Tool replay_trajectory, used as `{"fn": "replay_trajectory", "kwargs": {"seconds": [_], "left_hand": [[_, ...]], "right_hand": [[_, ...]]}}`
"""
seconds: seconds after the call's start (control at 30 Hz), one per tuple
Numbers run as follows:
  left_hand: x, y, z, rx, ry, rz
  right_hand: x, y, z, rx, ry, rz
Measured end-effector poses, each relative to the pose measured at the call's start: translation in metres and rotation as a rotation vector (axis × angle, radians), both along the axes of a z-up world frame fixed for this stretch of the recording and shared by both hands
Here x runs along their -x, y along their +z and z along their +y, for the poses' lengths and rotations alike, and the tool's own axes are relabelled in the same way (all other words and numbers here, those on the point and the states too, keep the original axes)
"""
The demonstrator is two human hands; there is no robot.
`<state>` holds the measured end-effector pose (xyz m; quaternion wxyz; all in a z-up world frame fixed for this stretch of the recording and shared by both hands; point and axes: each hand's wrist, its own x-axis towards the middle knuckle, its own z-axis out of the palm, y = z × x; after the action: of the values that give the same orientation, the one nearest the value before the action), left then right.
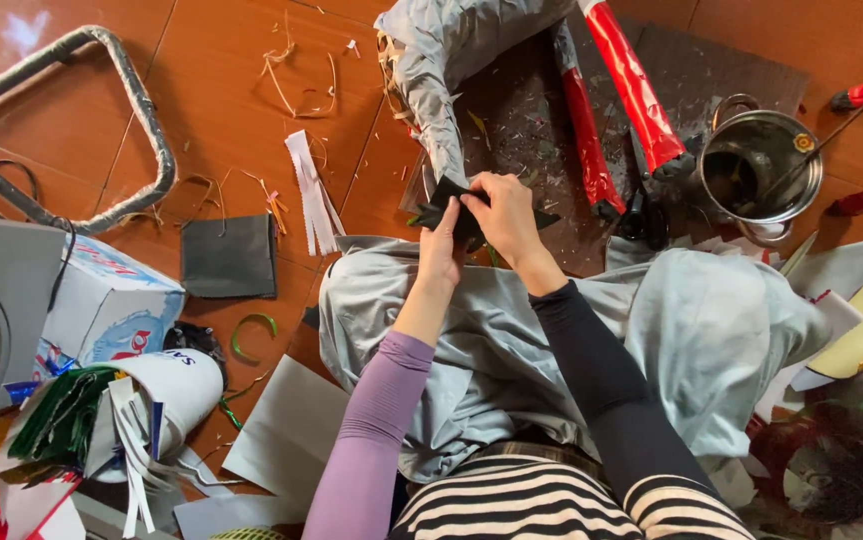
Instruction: Applying decorative paper and adhesive tape to the frame of a giraffe-shaped lantern.
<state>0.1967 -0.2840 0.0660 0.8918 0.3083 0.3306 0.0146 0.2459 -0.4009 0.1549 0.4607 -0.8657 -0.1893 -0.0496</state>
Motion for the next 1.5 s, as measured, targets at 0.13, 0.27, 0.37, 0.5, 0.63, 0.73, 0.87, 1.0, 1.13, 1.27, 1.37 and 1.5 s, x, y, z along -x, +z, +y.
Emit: {"fn": "replay_trajectory", "kwargs": {"seconds": [0.13,0.27,0.37,0.5,0.63,0.73,0.87,1.0,1.13,1.27,1.37,1.5], "left_hand": [[0.012,0.006,0.000,0.061,0.035,-0.083],[0.021,-0.012,-0.003,0.075,-0.004,-0.100],[0.019,-0.018,-0.002,0.104,-0.013,-0.056],[0.009,0.003,0.004,0.156,0.015,-0.022],[0.000,0.000,0.006,0.089,0.033,-0.023],[-0.004,-0.006,0.011,0.015,0.009,-0.075],[-0.010,0.012,0.018,0.025,-0.075,-0.093],[-0.018,0.024,0.019,-0.045,-0.109,-0.064],[-0.029,0.010,0.027,-0.058,-0.131,-0.121],[-0.040,0.010,0.032,-0.233,-0.222,-0.053],[-0.046,0.004,0.030,-0.242,-0.248,-0.065],[-0.045,0.013,0.029,-0.127,-0.280,-0.060]], "right_hand": [[0.002,-0.010,0.003,-0.020,-0.004,0.058],[0.005,-0.018,0.007,-0.036,-0.038,0.101],[0.005,-0.015,0.011,-0.025,-0.049,0.092],[0.004,0.000,0.014,-0.011,-0.080,0.138],[0.002,0.003,0.015,0.008,-0.079,0.167],[-0.002,-0.002,0.014,0.003,-0.075,0.176],[-0.007,-0.007,0.007,-0.084,-0.036,0.238],[-0.014,-0.007,0.001,-0.219,0.002,0.394],[-0.021,-0.018,0.000,-0.218,0.011,0.446],[-0.027,-0.026,-0.002,-0.213,0.050,0.438],[-0.032,-0.023,-0.004,-0.183,0.065,0.488],[-0.036,0.013,-0.007,-0.021,0.070,0.514]]}}
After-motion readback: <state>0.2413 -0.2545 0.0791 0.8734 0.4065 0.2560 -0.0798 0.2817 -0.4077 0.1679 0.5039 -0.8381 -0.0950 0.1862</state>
